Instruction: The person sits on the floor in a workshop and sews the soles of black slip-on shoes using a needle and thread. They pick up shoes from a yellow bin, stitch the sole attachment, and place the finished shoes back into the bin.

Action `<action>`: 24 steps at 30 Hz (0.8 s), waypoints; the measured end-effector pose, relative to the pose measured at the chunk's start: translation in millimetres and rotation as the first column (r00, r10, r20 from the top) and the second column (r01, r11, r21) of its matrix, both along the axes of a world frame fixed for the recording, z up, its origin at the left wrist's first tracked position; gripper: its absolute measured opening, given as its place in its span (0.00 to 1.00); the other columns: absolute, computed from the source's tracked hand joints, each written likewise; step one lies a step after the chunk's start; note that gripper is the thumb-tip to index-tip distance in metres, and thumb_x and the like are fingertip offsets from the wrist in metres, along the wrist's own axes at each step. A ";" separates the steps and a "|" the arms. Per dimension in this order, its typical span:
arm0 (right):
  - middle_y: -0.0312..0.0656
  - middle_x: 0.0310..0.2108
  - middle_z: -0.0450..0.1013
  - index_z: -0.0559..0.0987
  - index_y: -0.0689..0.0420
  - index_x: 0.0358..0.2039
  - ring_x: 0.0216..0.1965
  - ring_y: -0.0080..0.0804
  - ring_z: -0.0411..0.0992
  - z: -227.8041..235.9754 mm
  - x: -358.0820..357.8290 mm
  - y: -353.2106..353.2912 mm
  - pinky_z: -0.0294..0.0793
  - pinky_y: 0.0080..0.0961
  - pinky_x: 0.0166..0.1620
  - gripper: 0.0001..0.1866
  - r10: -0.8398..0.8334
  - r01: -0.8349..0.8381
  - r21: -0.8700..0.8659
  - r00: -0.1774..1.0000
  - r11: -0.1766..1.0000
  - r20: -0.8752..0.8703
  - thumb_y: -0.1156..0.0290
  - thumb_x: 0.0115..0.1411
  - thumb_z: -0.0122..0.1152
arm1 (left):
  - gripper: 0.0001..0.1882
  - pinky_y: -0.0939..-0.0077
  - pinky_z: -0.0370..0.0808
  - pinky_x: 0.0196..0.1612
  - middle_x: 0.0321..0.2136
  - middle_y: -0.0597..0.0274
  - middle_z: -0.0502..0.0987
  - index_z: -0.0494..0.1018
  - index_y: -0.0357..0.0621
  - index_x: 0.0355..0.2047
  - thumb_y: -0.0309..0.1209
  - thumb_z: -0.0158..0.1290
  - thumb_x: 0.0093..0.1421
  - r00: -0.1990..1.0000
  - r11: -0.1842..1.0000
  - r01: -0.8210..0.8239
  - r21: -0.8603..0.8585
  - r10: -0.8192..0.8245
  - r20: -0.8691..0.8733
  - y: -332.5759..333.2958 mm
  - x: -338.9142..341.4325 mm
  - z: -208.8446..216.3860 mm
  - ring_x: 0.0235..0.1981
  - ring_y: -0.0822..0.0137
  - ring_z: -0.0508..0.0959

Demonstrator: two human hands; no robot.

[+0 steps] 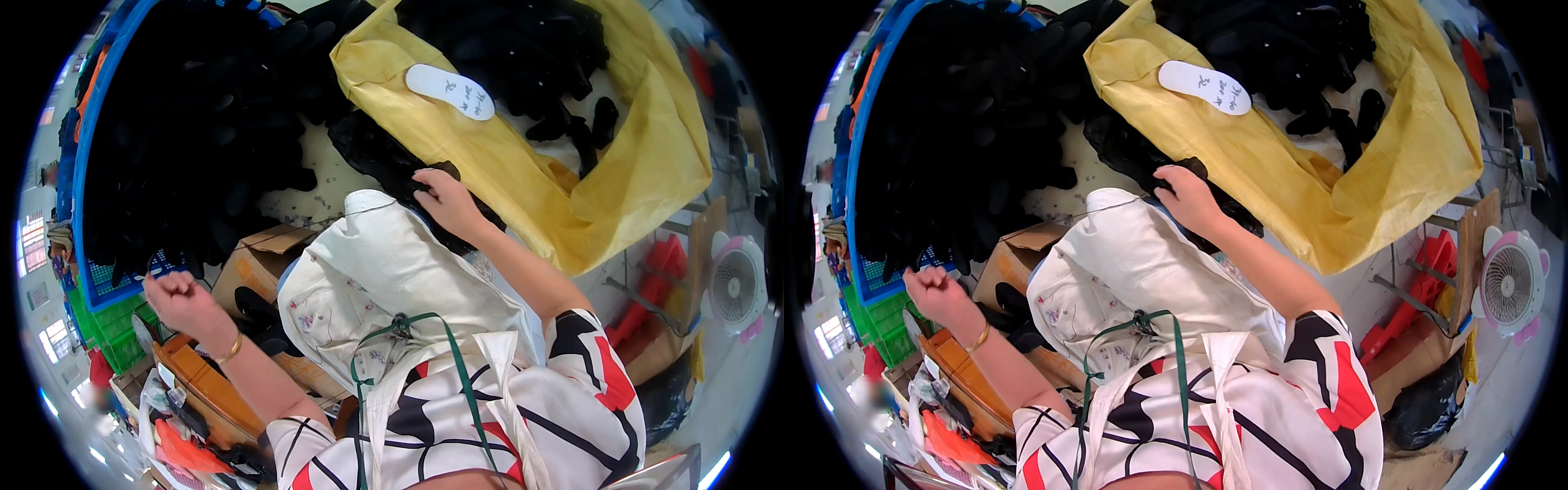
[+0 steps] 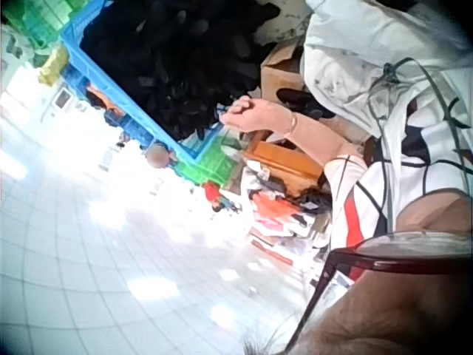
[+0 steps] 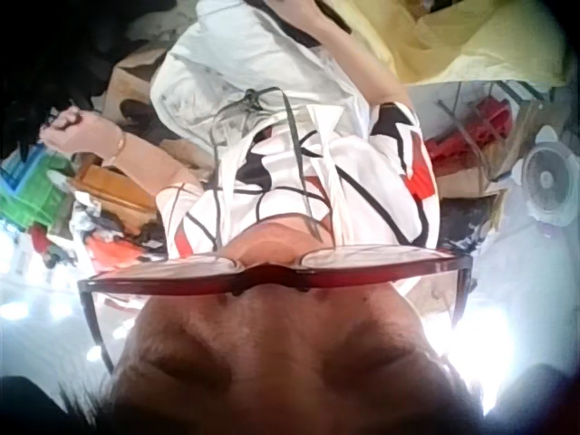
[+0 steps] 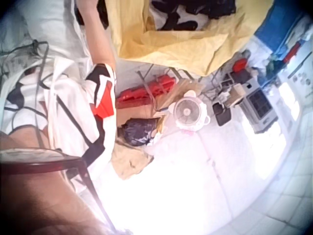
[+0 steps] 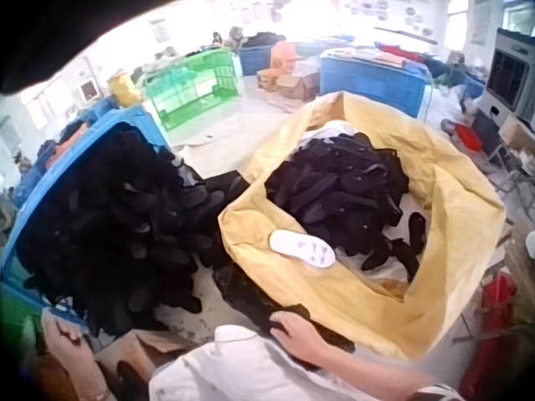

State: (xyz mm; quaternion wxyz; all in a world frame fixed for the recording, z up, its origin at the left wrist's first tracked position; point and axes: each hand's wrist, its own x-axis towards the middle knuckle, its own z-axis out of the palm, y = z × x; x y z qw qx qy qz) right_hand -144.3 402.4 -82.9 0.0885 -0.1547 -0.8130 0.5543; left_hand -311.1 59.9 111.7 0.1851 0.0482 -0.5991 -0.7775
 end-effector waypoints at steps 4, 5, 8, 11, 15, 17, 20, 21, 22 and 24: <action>0.48 0.51 0.71 0.73 0.58 0.48 0.52 0.47 0.69 -88.7 -23.6 -16.7 0.72 0.37 0.53 0.22 0.120 -0.221 0.515 0.968 0.828 0.222 0.67 0.53 0.65 | 0.22 0.89 0.63 0.19 0.19 0.73 0.66 0.65 0.51 0.60 0.27 0.48 0.66 0.974 0.860 0.170 -0.482 -0.071 0.216 66.9 -1.3 -54.9 0.16 0.83 0.61; 0.49 0.51 0.71 0.70 0.57 0.52 0.52 0.48 0.70 -101.8 -27.4 -17.9 0.72 0.38 0.53 0.27 0.134 -0.361 0.473 0.884 0.803 0.448 0.65 0.52 0.66 | 0.19 0.89 0.63 0.21 0.22 0.74 0.69 0.69 0.52 0.58 0.28 0.50 0.66 0.955 0.731 0.265 -0.629 -0.108 0.277 68.3 -1.2 -74.3 0.17 0.83 0.61; 0.52 0.46 0.74 0.74 0.59 0.48 0.49 0.49 0.73 -149.6 -30.2 -20.3 0.73 0.40 0.50 0.25 0.114 -0.411 0.230 0.660 0.882 0.743 0.62 0.51 0.65 | 0.12 0.86 0.63 0.23 0.26 0.73 0.76 0.77 0.46 0.48 0.29 0.51 0.65 0.820 0.536 0.572 -0.621 -0.360 0.444 76.1 -3.2 -133.7 0.21 0.83 0.63; 0.54 0.37 0.77 0.78 0.66 0.34 0.42 0.46 0.76 -188.9 -20.7 -30.1 0.74 0.37 0.45 0.17 0.096 -0.120 0.005 0.823 0.993 0.559 0.63 0.51 0.61 | 0.15 0.79 0.71 0.31 0.22 0.63 0.76 0.78 0.40 0.40 0.39 0.53 0.64 0.657 0.272 0.753 -0.599 -0.370 0.657 82.4 -8.0 -171.3 0.25 0.74 0.72; 0.52 0.25 0.72 0.74 0.66 0.31 0.27 0.32 0.68 -111.9 -68.2 -61.2 0.70 0.32 0.34 0.13 0.224 -0.083 -0.435 0.932 0.897 0.284 0.67 0.56 0.61 | 0.26 0.76 0.73 0.30 0.21 0.59 0.77 0.78 0.38 0.37 0.52 0.51 0.62 0.489 0.072 0.866 -0.495 -0.326 0.809 103.1 -14.5 -174.0 0.24 0.67 0.76; 0.47 0.23 0.71 0.74 0.65 0.30 0.25 0.27 0.64 -103.8 -85.9 -76.2 0.69 0.29 0.32 0.13 0.321 -0.232 -0.366 0.925 0.901 0.204 0.66 0.57 0.62 | 0.29 0.75 0.72 0.27 0.20 0.58 0.76 0.78 0.36 0.34 0.55 0.52 0.60 0.364 0.077 0.931 -0.356 -0.211 0.907 118.5 -21.8 -169.4 0.21 0.67 0.76; 0.34 0.24 0.71 0.77 0.63 0.33 0.31 0.15 0.66 -69.0 -94.7 -91.1 0.69 0.19 0.36 0.10 0.411 -0.328 -0.609 0.912 0.723 -0.003 0.68 0.60 0.62 | 0.30 0.73 0.70 0.22 0.18 0.57 0.75 0.76 0.35 0.29 0.57 0.54 0.58 0.181 0.121 0.978 -0.170 -0.080 0.980 123.4 -33.9 -184.7 0.18 0.67 0.75; 0.34 0.26 0.72 0.78 0.63 0.34 0.32 0.16 0.66 -73.5 -95.5 -90.2 0.70 0.19 0.38 0.10 0.478 -0.376 -0.597 0.878 0.709 0.014 0.68 0.60 0.62 | 0.30 0.72 0.70 0.21 0.17 0.57 0.75 0.76 0.35 0.27 0.57 0.54 0.57 0.119 0.131 0.985 -0.112 -0.048 0.992 123.5 -37.6 -191.5 0.17 0.67 0.75; 0.35 0.27 0.73 0.78 0.62 0.35 0.33 0.16 0.67 -79.3 -96.7 -88.4 0.70 0.19 0.39 0.10 0.542 -0.424 -0.586 0.840 0.690 0.031 0.68 0.61 0.62 | 0.29 0.72 0.70 0.21 0.17 0.57 0.75 0.75 0.35 0.25 0.56 0.55 0.57 0.110 0.122 0.987 -0.102 -0.058 0.992 121.9 -39.1 -199.4 0.18 0.67 0.75; 0.37 0.30 0.76 0.80 0.61 0.38 0.34 0.18 0.69 -80.3 -97.7 -85.0 0.71 0.20 0.41 0.11 0.599 -0.474 -0.590 0.800 0.654 0.021 0.67 0.60 0.61 | 0.27 0.73 0.70 0.20 0.16 0.58 0.74 0.74 0.36 0.23 0.53 0.55 0.57 0.092 0.114 0.990 -0.083 -0.079 0.993 114.4 -40.4 -221.0 0.18 0.69 0.75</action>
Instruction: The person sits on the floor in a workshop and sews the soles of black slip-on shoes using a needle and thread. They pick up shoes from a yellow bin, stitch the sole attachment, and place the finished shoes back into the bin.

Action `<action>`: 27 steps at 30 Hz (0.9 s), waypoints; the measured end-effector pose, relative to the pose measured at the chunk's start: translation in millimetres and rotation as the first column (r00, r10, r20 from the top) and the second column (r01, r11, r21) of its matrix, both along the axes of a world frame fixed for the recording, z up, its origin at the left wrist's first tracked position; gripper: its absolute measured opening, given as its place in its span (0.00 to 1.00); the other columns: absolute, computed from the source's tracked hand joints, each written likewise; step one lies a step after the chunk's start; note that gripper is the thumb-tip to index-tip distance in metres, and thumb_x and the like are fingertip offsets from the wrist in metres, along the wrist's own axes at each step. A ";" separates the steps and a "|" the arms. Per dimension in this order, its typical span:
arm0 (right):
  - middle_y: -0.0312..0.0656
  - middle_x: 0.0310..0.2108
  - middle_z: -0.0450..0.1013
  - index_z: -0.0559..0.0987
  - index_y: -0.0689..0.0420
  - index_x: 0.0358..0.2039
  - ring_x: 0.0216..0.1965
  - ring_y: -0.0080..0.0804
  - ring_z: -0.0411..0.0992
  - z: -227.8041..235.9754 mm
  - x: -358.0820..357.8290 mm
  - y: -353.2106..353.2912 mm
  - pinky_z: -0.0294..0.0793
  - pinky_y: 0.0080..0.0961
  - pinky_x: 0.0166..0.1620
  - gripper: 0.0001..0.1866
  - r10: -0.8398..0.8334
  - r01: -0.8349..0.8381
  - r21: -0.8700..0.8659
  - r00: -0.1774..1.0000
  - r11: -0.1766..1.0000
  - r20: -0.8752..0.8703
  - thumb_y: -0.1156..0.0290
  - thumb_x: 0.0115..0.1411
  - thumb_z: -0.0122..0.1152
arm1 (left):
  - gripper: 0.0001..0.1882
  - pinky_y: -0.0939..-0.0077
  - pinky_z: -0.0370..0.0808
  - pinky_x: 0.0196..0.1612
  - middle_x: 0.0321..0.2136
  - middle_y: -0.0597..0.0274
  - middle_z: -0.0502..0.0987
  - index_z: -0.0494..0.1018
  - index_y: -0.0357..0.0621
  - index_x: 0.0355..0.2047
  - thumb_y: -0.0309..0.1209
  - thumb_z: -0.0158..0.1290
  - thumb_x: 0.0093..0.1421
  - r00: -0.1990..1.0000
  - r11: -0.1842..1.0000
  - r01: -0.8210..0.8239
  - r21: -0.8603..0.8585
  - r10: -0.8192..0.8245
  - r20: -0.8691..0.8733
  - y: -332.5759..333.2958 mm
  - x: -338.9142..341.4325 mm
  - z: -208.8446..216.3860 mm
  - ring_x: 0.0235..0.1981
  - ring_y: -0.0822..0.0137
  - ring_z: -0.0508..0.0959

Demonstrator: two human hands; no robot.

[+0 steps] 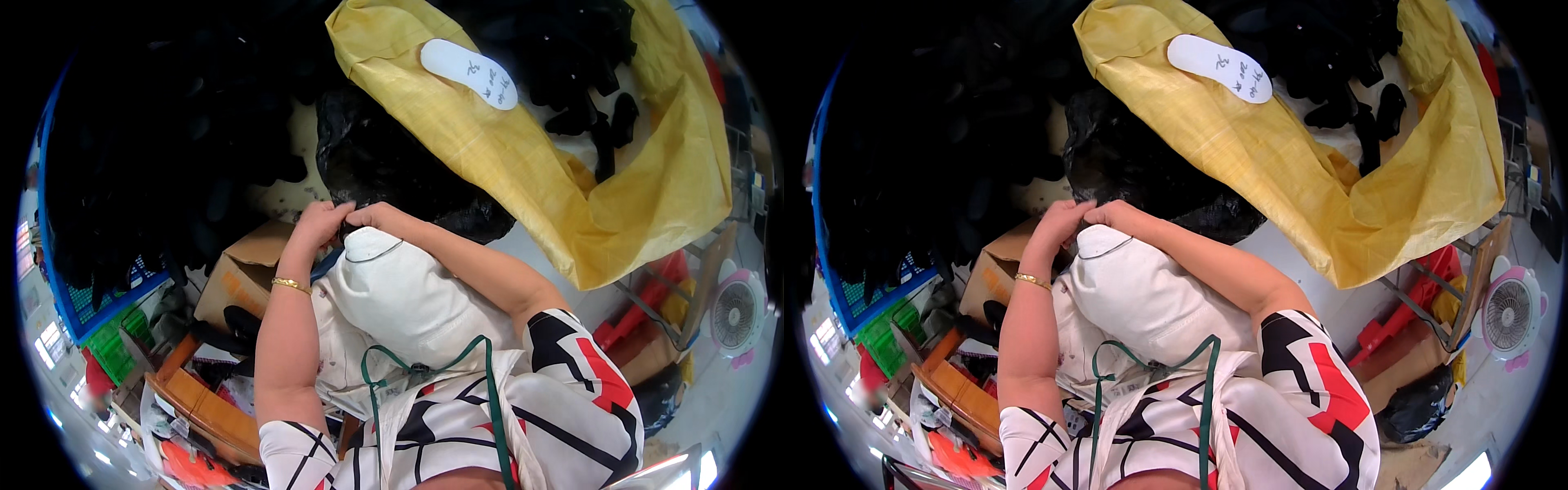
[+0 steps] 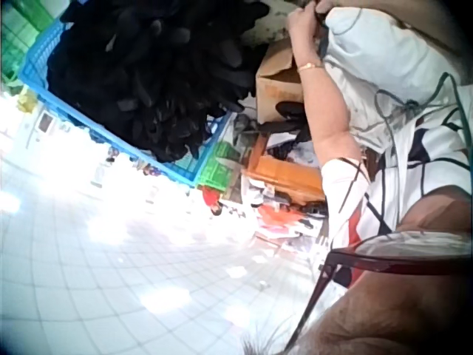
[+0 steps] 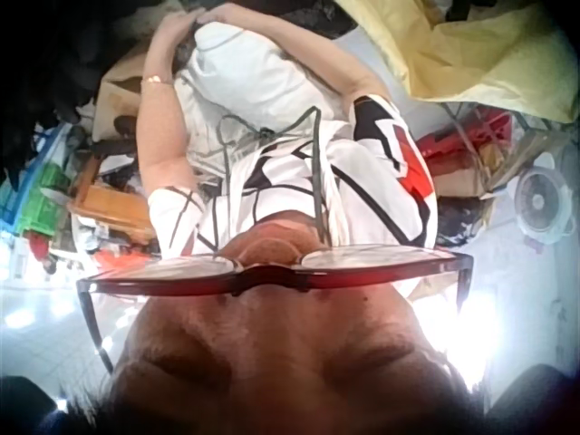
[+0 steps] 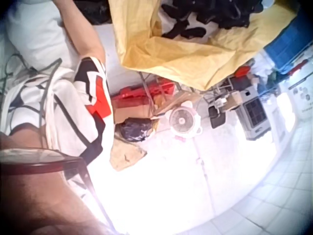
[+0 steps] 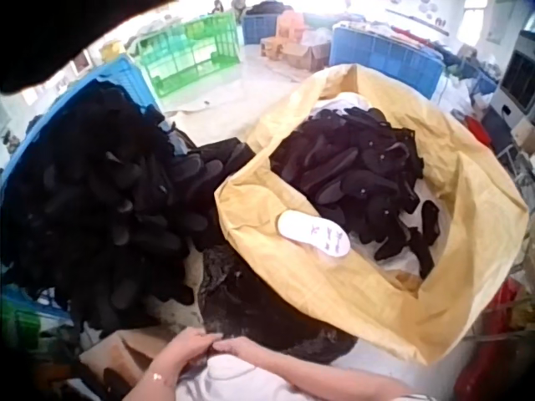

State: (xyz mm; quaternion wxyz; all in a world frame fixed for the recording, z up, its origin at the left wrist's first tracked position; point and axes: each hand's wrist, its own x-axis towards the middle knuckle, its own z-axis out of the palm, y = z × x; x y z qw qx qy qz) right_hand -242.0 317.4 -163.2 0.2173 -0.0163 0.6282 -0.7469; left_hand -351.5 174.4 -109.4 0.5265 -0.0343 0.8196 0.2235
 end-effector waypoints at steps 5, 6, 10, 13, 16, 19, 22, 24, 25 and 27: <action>0.40 0.29 0.77 0.81 0.58 0.38 0.33 0.26 0.74 -13.3 -3.4 33.9 0.74 0.25 0.38 0.12 -0.289 0.306 -0.042 0.930 0.951 0.226 0.63 0.62 0.57 | 0.16 0.56 0.73 0.40 0.28 0.40 0.77 0.75 0.33 0.27 0.37 0.52 0.55 0.896 0.936 0.346 -0.067 -0.351 -0.273 2.9 1.2 14.4 0.35 0.43 0.77; 0.39 0.28 0.77 0.81 0.58 0.37 0.31 0.27 0.74 -23.4 -7.1 45.9 0.75 0.25 0.36 0.12 -0.390 0.430 -0.020 0.836 0.903 0.387 0.63 0.63 0.55 | 0.16 0.56 0.73 0.40 0.28 0.40 0.76 0.75 0.33 0.26 0.37 0.53 0.55 0.878 0.923 0.378 -0.078 -0.384 -0.285 0.7 -0.9 24.7 0.35 0.43 0.76; 0.39 0.33 0.75 0.77 0.57 0.43 0.31 0.24 0.73 -166.2 11.8 61.4 0.75 0.23 0.34 0.13 -0.605 0.462 0.391 0.589 0.796 0.535 0.64 0.64 0.52 | 0.16 0.57 0.72 0.34 0.24 0.40 0.74 0.74 0.32 0.24 0.37 0.55 0.55 0.845 0.906 0.419 -0.064 -0.414 -0.339 -9.1 -0.2 37.5 0.29 0.42 0.75; 0.42 0.40 0.76 0.75 0.57 0.49 0.38 0.29 0.75 -232.0 17.7 65.3 0.76 0.28 0.40 0.16 -0.269 0.017 0.406 0.773 0.914 0.574 0.64 0.64 0.51 | 0.17 0.60 0.69 0.28 0.20 0.38 0.72 0.72 0.29 0.23 0.36 0.56 0.54 0.843 0.913 0.406 -0.035 -0.389 -0.373 -3.2 -0.5 55.0 0.23 0.44 0.74; 0.46 0.48 0.74 0.74 0.55 0.52 0.48 0.39 0.72 -258.3 -1.6 86.8 0.73 0.37 0.49 0.19 -0.292 0.158 0.828 0.956 0.538 0.008 0.63 0.62 0.53 | 0.16 0.55 0.72 0.34 0.23 0.41 0.75 0.74 0.34 0.22 0.37 0.54 0.57 0.840 0.896 0.440 -0.061 -0.435 -0.325 -7.6 -3.0 52.6 0.30 0.42 0.76; 0.47 0.50 0.72 0.73 0.54 0.53 0.50 0.42 0.70 -222.4 -33.9 122.2 0.71 0.40 0.52 0.19 -0.220 0.291 0.907 0.948 0.305 -0.231 0.63 0.62 0.51 | 0.16 0.54 0.72 0.33 0.22 0.42 0.75 0.74 0.35 0.21 0.38 0.53 0.57 0.835 0.895 0.443 -0.050 -0.433 -0.340 -11.1 -0.9 54.7 0.28 0.43 0.76; 0.49 0.52 0.70 0.73 0.53 0.54 0.53 0.44 0.68 -202.7 -51.3 122.4 0.68 0.42 0.54 0.20 -0.088 0.216 0.938 0.976 0.272 -0.199 0.63 0.62 0.49 | 0.15 0.55 0.72 0.31 0.21 0.43 0.74 0.74 0.36 0.21 0.37 0.54 0.57 0.831 0.896 0.444 -0.022 -0.421 -0.364 -9.3 -0.9 56.5 0.26 0.44 0.75; 0.50 0.54 0.69 0.73 0.53 0.55 0.54 0.46 0.67 -198.0 -57.2 102.1 0.67 0.44 0.56 0.20 0.002 0.113 0.957 0.993 0.266 -0.118 0.64 0.63 0.48 | 0.14 0.58 0.70 0.27 0.20 0.41 0.72 0.74 0.34 0.22 0.35 0.55 0.56 0.835 0.903 0.429 0.024 -0.387 -0.391 -7.9 -0.3 58.1 0.24 0.43 0.74; 0.50 0.55 0.68 0.72 0.52 0.55 0.55 0.47 0.67 -200.8 -57.9 89.5 0.66 0.45 0.57 0.20 0.034 0.065 0.963 0.996 0.261 -0.076 0.64 0.63 0.48 | 0.14 0.58 0.70 0.27 0.20 0.42 0.72 0.73 0.34 0.22 0.34 0.55 0.56 0.806 0.882 0.471 0.016 -0.422 -0.416 -8.4 0.3 58.2 0.24 0.43 0.74; 0.51 0.56 0.67 0.72 0.52 0.56 0.57 0.49 0.65 -207.8 -55.5 65.1 0.65 0.47 0.59 0.21 0.056 -0.021 0.974 0.998 0.226 0.009 0.64 0.63 0.47 | 0.14 0.58 0.70 0.27 0.20 0.42 0.72 0.73 0.34 0.21 0.34 0.55 0.56 0.800 0.878 0.477 0.031 -0.420 -0.428 -6.1 0.8 61.2 0.24 0.43 0.74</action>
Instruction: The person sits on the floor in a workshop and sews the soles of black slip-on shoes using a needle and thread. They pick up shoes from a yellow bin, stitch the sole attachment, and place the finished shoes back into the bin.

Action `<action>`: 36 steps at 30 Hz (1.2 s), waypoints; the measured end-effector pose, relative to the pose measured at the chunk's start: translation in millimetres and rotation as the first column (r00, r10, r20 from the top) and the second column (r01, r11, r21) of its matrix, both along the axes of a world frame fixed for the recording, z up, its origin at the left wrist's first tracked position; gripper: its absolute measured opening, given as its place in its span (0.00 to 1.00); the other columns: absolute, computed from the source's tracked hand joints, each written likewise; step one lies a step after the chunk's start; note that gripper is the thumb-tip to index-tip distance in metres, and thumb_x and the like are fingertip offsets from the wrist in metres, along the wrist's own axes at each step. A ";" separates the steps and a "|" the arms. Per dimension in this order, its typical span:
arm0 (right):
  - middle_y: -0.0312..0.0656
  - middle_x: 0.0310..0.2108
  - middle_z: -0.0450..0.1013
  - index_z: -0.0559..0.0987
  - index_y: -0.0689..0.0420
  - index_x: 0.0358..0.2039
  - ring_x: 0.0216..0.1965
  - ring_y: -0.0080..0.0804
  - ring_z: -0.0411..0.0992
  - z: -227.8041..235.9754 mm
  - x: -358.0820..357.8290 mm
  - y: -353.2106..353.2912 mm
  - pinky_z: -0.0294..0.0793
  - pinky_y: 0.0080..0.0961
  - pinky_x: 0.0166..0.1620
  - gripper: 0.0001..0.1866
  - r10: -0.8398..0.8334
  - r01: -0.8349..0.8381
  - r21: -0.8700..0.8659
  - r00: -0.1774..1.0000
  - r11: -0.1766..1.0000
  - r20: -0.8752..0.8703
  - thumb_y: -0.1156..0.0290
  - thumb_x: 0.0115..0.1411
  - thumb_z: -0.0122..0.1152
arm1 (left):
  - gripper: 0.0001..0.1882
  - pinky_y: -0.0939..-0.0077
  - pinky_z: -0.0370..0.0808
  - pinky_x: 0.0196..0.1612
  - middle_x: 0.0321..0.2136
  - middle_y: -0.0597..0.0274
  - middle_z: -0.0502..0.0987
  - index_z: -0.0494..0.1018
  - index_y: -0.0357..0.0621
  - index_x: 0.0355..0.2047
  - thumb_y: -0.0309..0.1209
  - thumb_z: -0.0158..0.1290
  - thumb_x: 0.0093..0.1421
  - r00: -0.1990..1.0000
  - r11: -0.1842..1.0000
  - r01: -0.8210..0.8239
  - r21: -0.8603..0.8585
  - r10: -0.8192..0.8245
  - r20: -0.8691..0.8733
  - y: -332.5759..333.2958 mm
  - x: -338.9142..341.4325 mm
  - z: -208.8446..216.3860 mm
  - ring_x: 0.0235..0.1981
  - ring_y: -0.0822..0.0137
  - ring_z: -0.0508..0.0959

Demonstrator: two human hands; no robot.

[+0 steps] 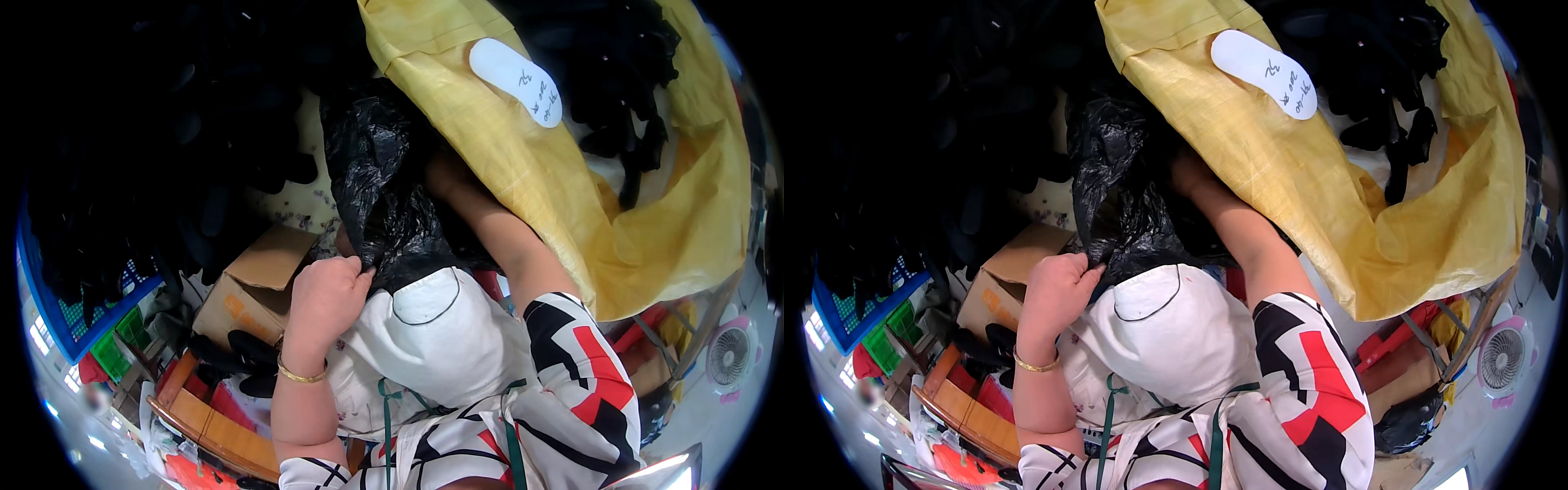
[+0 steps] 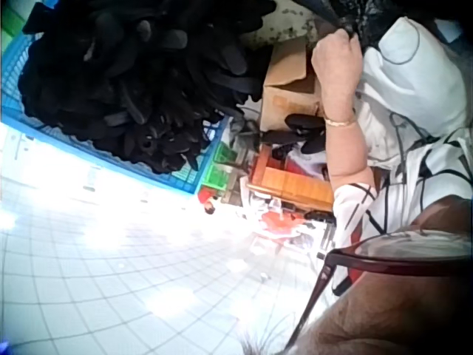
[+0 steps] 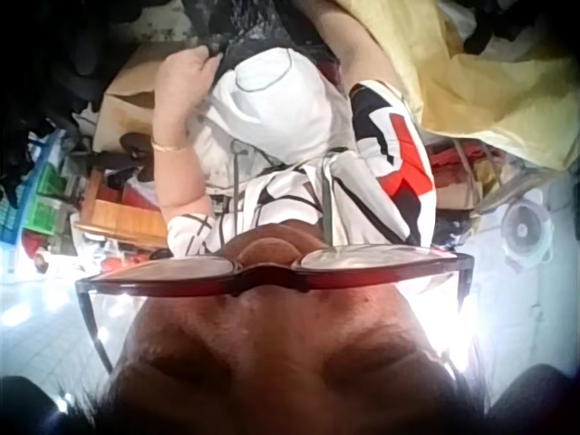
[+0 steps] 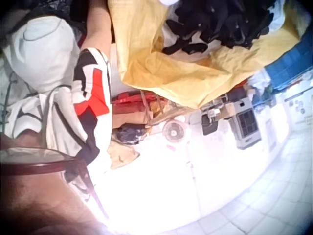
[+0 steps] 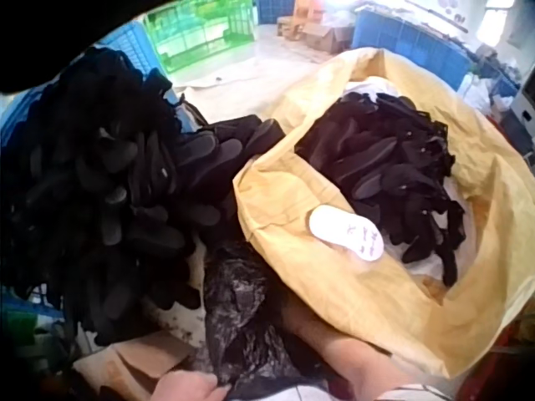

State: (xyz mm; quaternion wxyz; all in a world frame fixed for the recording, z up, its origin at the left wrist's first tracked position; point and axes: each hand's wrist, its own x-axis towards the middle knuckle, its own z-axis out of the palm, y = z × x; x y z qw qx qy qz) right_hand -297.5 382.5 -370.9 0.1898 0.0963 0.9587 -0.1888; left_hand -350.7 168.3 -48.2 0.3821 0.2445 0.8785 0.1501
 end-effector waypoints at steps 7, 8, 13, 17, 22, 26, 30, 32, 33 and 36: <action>0.48 0.64 0.57 0.62 0.48 0.65 0.64 0.53 0.56 -41.1 64.1 -48.7 0.61 0.68 0.54 0.29 0.349 -0.294 0.372 0.933 0.880 -0.089 0.62 0.62 0.48 | 0.14 0.56 0.73 0.31 0.22 0.47 0.75 0.74 0.37 0.22 0.36 0.54 0.57 0.998 0.996 0.069 -0.057 -0.068 0.014 0.1 -3.1 0.3 0.27 0.46 0.76; 0.47 0.64 0.58 0.63 0.49 0.64 0.64 0.53 0.55 -44.8 63.7 -46.9 0.62 0.67 0.54 0.29 0.310 -0.296 0.284 0.951 0.912 -0.007 0.62 0.62 0.48 | 0.14 0.55 0.74 0.33 0.23 0.48 0.76 0.74 0.39 0.23 0.37 0.53 0.58 0.996 0.993 0.089 -0.076 -0.087 0.025 -0.1 -3.6 0.8 0.28 0.47 0.77; 0.46 0.62 0.61 0.70 0.51 0.57 0.63 0.47 0.60 -38.9 45.8 -36.9 0.70 0.57 0.51 0.22 0.247 -0.265 0.073 0.949 0.961 0.195 0.63 0.63 0.46 | 0.14 0.56 0.71 0.30 0.22 0.46 0.74 0.72 0.34 0.19 0.33 0.55 0.56 0.999 0.999 0.042 -0.015 -0.042 -0.004 2.3 -0.4 0.3 0.27 0.45 0.74; 0.45 0.51 0.72 0.74 0.50 0.51 0.52 0.45 0.71 -25.9 30.4 -30.8 0.73 0.45 0.51 0.17 -0.038 0.101 -0.148 0.925 0.984 0.378 0.63 0.63 0.48 | 0.14 0.55 0.71 0.31 0.22 0.46 0.74 0.72 0.35 0.19 0.33 0.55 0.56 0.998 0.999 0.052 -0.001 -0.052 -0.033 2.2 1.1 2.3 0.27 0.45 0.75; 0.45 0.39 0.78 0.76 0.49 0.45 0.42 0.45 0.76 -23.9 58.4 8.2 0.74 0.38 0.45 0.16 -0.207 0.231 -0.440 0.973 0.868 0.103 0.65 0.55 0.61 | 0.13 0.54 0.71 0.32 0.22 0.44 0.74 0.73 0.34 0.22 0.33 0.55 0.56 0.997 0.997 0.076 -0.031 -0.077 -0.026 1.0 0.8 0.0 0.28 0.43 0.75; 0.41 0.34 0.76 0.76 0.50 0.42 0.35 0.32 0.73 54.5 66.3 23.2 0.73 0.29 0.40 0.16 -0.421 0.441 -0.575 0.889 0.689 0.178 0.65 0.52 0.66 | 0.13 0.54 0.72 0.32 0.23 0.42 0.74 0.73 0.33 0.23 0.33 0.54 0.56 0.997 0.997 0.070 -0.034 -0.071 -0.023 0.2 1.4 -2.0 0.28 0.42 0.75; 0.33 0.31 0.73 0.76 0.53 0.40 0.32 0.22 0.70 123.8 78.7 24.7 0.71 0.22 0.37 0.14 -0.620 0.568 -0.767 0.726 0.298 0.298 0.67 0.53 0.67 | 0.12 0.56 0.75 0.40 0.29 0.44 0.78 0.78 0.38 0.32 0.34 0.50 0.59 0.999 0.999 -0.037 0.028 0.037 -0.003 -2.1 5.1 0.6 0.35 0.45 0.78; 0.29 0.31 0.72 0.77 0.55 0.39 0.31 0.19 0.69 163.4 81.9 25.3 0.70 0.17 0.36 0.13 -0.682 0.519 -0.853 0.644 0.055 0.348 0.72 0.53 0.67 | 0.13 0.57 0.75 0.41 0.31 0.44 0.79 0.79 0.39 0.36 0.34 0.50 0.60 0.985 0.970 -0.170 0.172 0.171 0.008 -13.6 9.8 -5.4 0.35 0.45 0.78; 0.29 0.31 0.72 0.77 0.55 0.39 0.30 0.18 0.69 187.3 82.7 27.3 0.70 0.16 0.36 0.12 -0.675 0.501 -0.865 0.628 -0.028 0.386 0.74 0.53 0.67 | 0.13 0.58 0.75 0.41 0.32 0.44 0.79 0.79 0.39 0.39 0.33 0.50 0.60 0.973 0.941 -0.229 0.249 0.232 0.020 -21.1 12.1 -12.9 0.36 0.45 0.79; 0.29 0.31 0.72 0.77 0.54 0.38 0.32 0.14 0.69 254.0 87.4 33.0 0.69 0.12 0.37 0.11 -0.667 0.405 -0.895 0.616 -0.189 0.420 0.78 0.54 0.66 | 0.12 0.73 0.73 0.31 0.25 0.62 0.79 0.78 0.38 0.42 0.30 0.52 0.61 0.880 0.808 -0.474 0.349 0.444 0.166 -37.8 17.9 -16.6 0.25 0.67 0.77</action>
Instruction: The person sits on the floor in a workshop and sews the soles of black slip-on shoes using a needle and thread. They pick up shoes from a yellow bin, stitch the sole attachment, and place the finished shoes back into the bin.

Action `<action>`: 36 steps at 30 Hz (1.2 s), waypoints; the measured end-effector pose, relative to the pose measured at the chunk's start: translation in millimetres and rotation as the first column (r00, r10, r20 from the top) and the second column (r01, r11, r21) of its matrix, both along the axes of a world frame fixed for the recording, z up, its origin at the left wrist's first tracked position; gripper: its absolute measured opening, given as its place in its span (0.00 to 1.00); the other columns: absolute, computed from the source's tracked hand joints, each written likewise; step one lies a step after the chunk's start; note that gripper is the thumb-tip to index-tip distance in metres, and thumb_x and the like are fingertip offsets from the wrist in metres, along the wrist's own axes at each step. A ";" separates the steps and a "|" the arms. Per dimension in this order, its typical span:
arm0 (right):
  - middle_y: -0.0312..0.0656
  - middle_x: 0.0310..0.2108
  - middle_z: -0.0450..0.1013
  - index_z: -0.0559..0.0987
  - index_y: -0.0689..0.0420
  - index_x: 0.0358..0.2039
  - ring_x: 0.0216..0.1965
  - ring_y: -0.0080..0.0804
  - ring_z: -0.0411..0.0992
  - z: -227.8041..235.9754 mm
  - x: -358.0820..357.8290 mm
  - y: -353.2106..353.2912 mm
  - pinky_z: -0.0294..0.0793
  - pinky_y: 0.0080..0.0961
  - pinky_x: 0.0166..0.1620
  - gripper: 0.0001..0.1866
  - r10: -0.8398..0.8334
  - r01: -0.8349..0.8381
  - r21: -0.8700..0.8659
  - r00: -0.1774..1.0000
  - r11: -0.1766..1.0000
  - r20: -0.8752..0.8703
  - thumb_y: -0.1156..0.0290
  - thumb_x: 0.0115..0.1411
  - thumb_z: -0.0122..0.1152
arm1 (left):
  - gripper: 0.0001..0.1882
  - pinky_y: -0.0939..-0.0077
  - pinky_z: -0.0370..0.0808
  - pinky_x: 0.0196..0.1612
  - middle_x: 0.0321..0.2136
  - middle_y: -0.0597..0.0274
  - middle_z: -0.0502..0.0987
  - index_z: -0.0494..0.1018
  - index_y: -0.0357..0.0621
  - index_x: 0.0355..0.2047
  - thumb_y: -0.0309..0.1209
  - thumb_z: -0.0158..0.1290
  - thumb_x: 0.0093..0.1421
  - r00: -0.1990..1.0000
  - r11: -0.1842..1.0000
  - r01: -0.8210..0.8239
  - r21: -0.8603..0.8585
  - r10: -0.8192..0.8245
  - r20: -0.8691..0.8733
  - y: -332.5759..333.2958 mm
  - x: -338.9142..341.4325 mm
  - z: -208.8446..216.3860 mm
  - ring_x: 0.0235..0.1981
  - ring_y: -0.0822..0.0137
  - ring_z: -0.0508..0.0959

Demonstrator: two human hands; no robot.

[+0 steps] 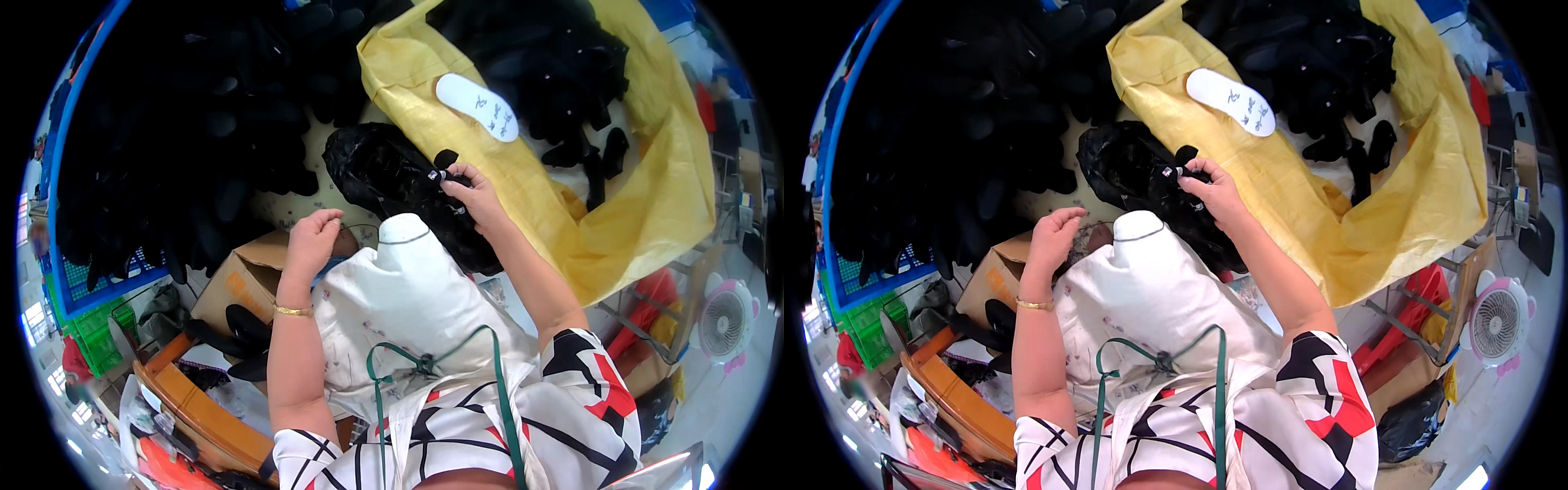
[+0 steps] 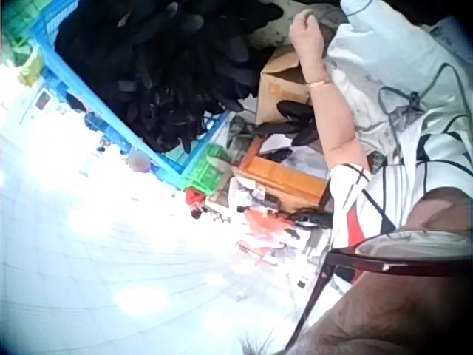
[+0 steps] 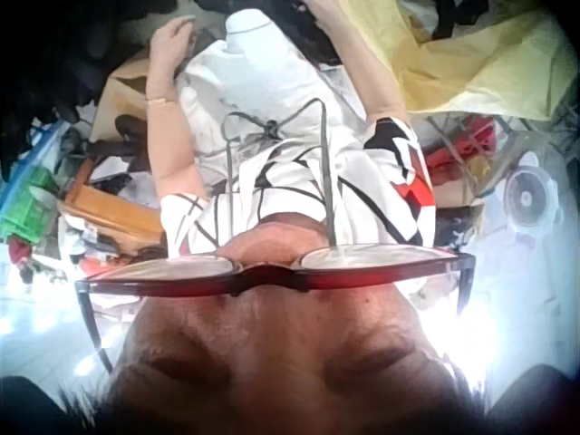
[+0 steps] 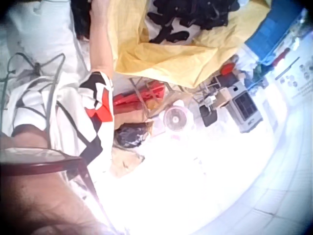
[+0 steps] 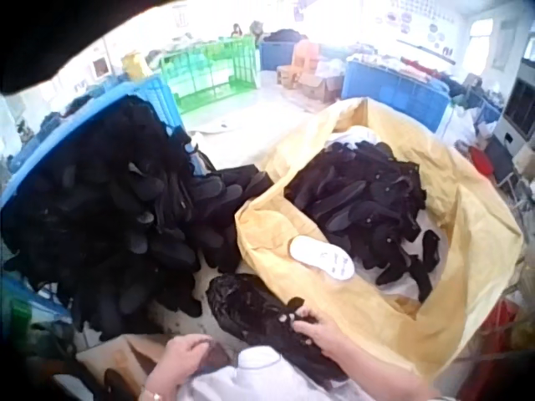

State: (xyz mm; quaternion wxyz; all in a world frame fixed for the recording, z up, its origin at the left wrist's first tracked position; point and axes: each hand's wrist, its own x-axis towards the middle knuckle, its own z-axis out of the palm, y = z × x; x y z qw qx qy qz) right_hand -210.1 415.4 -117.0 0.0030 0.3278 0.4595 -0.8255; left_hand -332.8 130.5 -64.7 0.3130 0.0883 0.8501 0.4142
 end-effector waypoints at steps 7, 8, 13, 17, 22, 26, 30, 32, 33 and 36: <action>0.30 0.33 0.74 0.76 0.53 0.38 0.34 0.15 0.71 142.9 29.6 -5.9 0.70 0.13 0.38 0.11 -0.027 0.118 0.266 0.946 0.957 -0.322 0.80 0.55 0.64 | 0.10 0.90 0.55 0.15 0.15 0.78 0.66 0.77 0.39 0.43 0.29 0.49 0.67 0.929 0.822 -0.358 0.443 0.363 0.077 -28.4 48.3 70.7 0.12 0.87 0.58; 0.29 0.33 0.74 0.76 0.53 0.38 0.34 0.14 0.71 169.1 39.9 -17.9 0.70 0.13 0.38 0.12 0.039 0.042 0.250 0.949 0.967 -0.312 0.79 0.55 0.65 | 0.10 0.90 0.55 0.14 0.15 0.78 0.66 0.77 0.38 0.43 0.28 0.48 0.67 0.920 0.794 -0.364 0.488 0.389 0.054 -37.6 57.7 78.1 0.12 0.87 0.58; 0.27 0.34 0.73 0.76 0.55 0.40 0.33 0.11 0.70 218.3 112.8 -89.2 0.70 0.12 0.35 0.12 0.450 -0.381 0.277 0.855 0.882 -0.257 0.77 0.56 0.66 | 0.14 0.89 0.60 0.16 0.14 0.74 0.64 0.74 0.36 0.47 0.31 0.45 0.68 0.887 0.744 -0.408 0.529 0.460 0.038 -69.3 107.1 100.8 0.12 0.84 0.60; 0.40 0.42 0.74 0.70 0.57 0.54 0.42 0.28 0.73 194.3 160.6 -136.6 0.73 0.23 0.45 0.26 0.737 -0.573 0.588 0.673 0.571 -0.060 0.65 0.57 0.67 | 0.15 0.88 0.63 0.19 0.15 0.72 0.66 0.73 0.35 0.48 0.30 0.42 0.68 0.857 0.599 -0.489 0.634 0.464 0.224 -70.8 158.2 117.9 0.14 0.82 0.63; 0.40 0.45 0.73 0.71 0.59 0.56 0.42 0.27 0.73 175.5 173.8 -144.5 0.74 0.20 0.42 0.25 0.665 -0.358 0.800 0.744 0.481 -0.066 0.67 0.59 0.65 | 0.22 0.86 0.68 0.25 0.19 0.67 0.69 0.66 0.31 0.55 0.25 0.40 0.61 0.903 0.633 -0.416 0.653 0.373 0.214 -77.6 210.9 122.0 0.19 0.78 0.68; 0.30 0.29 0.72 0.78 0.61 0.44 0.29 0.13 0.68 169.3 171.9 -153.3 0.70 0.13 0.34 0.13 0.563 -0.420 0.460 0.793 0.782 -0.233 0.66 0.64 0.60 | 0.28 0.85 0.69 0.27 0.23 0.66 0.71 0.55 0.33 0.64 0.26 0.41 0.63 0.975 0.718 -0.220 0.660 0.182 0.127 -59.7 243.1 136.0 0.22 0.78 0.69; 0.30 0.28 0.73 0.79 0.57 0.43 0.26 0.14 0.67 177.5 169.2 -161.8 0.67 0.12 0.29 0.11 0.483 -0.460 0.148 0.844 0.876 -0.235 0.65 0.65 0.59 | 0.34 0.83 0.71 0.29 0.25 0.65 0.70 0.43 0.38 0.69 0.26 0.42 0.65 0.994 0.771 -0.076 0.632 0.009 0.109 -50.9 258.2 139.9 0.23 0.76 0.69; 0.31 0.28 0.74 0.79 0.58 0.41 0.25 0.15 0.68 170.3 169.7 -161.0 0.66 0.12 0.29 0.10 0.444 -0.437 0.088 0.854 0.895 -0.272 0.65 0.65 0.58 | 0.34 0.84 0.70 0.30 0.25 0.67 0.70 0.43 0.43 0.70 0.25 0.43 0.67 0.993 0.785 -0.052 0.617 -0.024 0.114 -47.8 262.4 150.1 0.25 0.77 0.69; 0.31 0.28 0.74 0.79 0.58 0.40 0.25 0.15 0.68 170.5 170.3 -160.8 0.66 0.13 0.29 0.10 0.426 -0.428 0.062 0.856 0.902 -0.292 0.65 0.65 0.58 | 0.34 0.84 0.70 0.30 0.25 0.67 0.70 0.43 0.43 0.70 0.26 0.44 0.68 0.996 0.804 -0.034 0.593 -0.021 0.084 -46.8 263.9 152.6 0.25 0.78 0.70; 0.32 0.27 0.75 0.78 0.58 0.40 0.24 0.16 0.70 174.4 174.8 -159.2 0.66 0.13 0.27 0.09 0.515 -0.508 0.107 0.809 0.855 -0.283 0.66 0.65 0.57 | 0.34 0.84 0.70 0.28 0.24 0.67 0.71 0.44 0.44 0.70 0.27 0.46 0.68 1.000 0.853 0.010 0.521 -0.021 0.015 -42.7 266.6 154.7 0.25 0.78 0.70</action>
